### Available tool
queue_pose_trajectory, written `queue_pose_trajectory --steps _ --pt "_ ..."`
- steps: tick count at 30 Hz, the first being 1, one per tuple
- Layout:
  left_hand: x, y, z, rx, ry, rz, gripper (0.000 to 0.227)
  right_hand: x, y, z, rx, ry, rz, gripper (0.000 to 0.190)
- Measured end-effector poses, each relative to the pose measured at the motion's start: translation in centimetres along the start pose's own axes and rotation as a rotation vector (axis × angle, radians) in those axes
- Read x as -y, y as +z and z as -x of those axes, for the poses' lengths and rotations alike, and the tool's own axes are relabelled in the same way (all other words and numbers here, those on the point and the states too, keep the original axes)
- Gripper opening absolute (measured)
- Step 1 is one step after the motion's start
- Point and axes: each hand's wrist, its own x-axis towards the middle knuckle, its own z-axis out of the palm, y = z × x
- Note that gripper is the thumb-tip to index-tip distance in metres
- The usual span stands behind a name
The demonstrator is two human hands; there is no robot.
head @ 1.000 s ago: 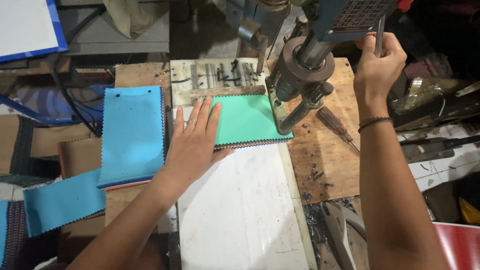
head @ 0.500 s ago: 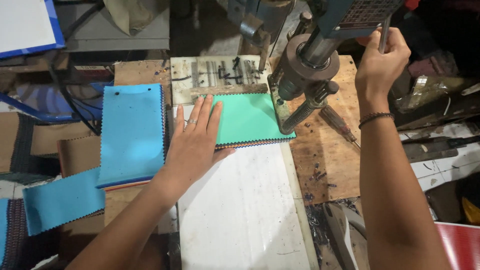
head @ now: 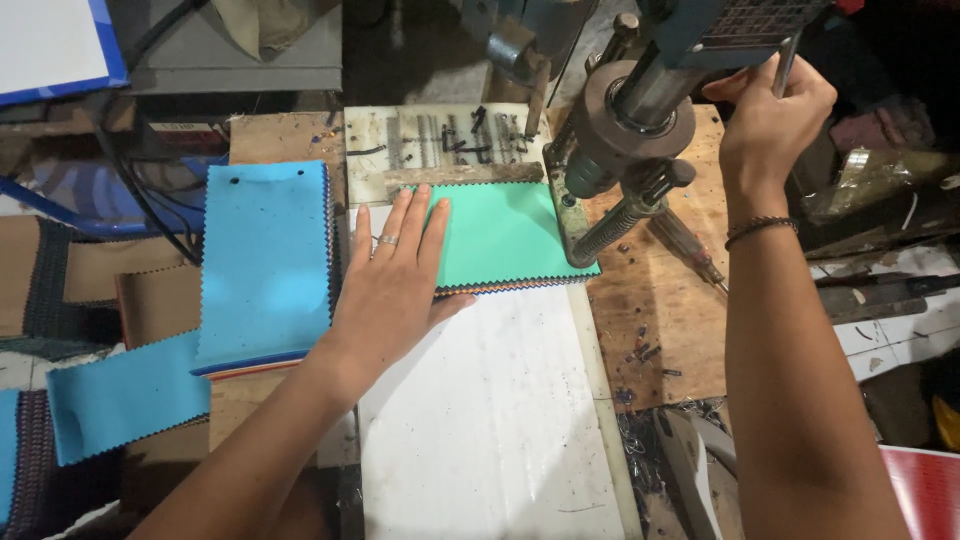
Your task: Assembling small notebooks or swatch books by punching holes in stacks of material and binding them.
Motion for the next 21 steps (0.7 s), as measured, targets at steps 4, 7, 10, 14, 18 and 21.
queue_pose_trajectory --steps 4,7,10,14,18,21 --pt "0.0 0.2 0.0 0.002 -0.005 0.008 0.107 -0.8 0.4 -0.1 0.013 0.032 -0.146 0.057" --pt "-0.1 0.2 0.0 0.015 -0.006 0.007 0.108 -1.1 0.9 -0.2 -0.001 0.148 -0.254 0.055" --pt "-0.1 0.2 0.0 0.012 -0.010 -0.027 0.107 -1.7 1.1 -0.2 0.000 0.131 -0.270 0.051" --pt "-0.1 0.3 0.0 0.028 -0.011 -0.007 0.107 -2.9 1.5 -0.3 -0.012 0.090 -0.320 0.061" --pt "-0.1 0.0 0.0 0.009 -0.008 -0.037 0.107 -2.4 1.6 -0.3 -0.034 0.122 -0.312 0.058" --pt "-0.1 0.2 0.1 -0.013 -0.011 -0.030 0.108 -0.8 0.8 -0.3 -0.048 0.293 -0.144 0.057"
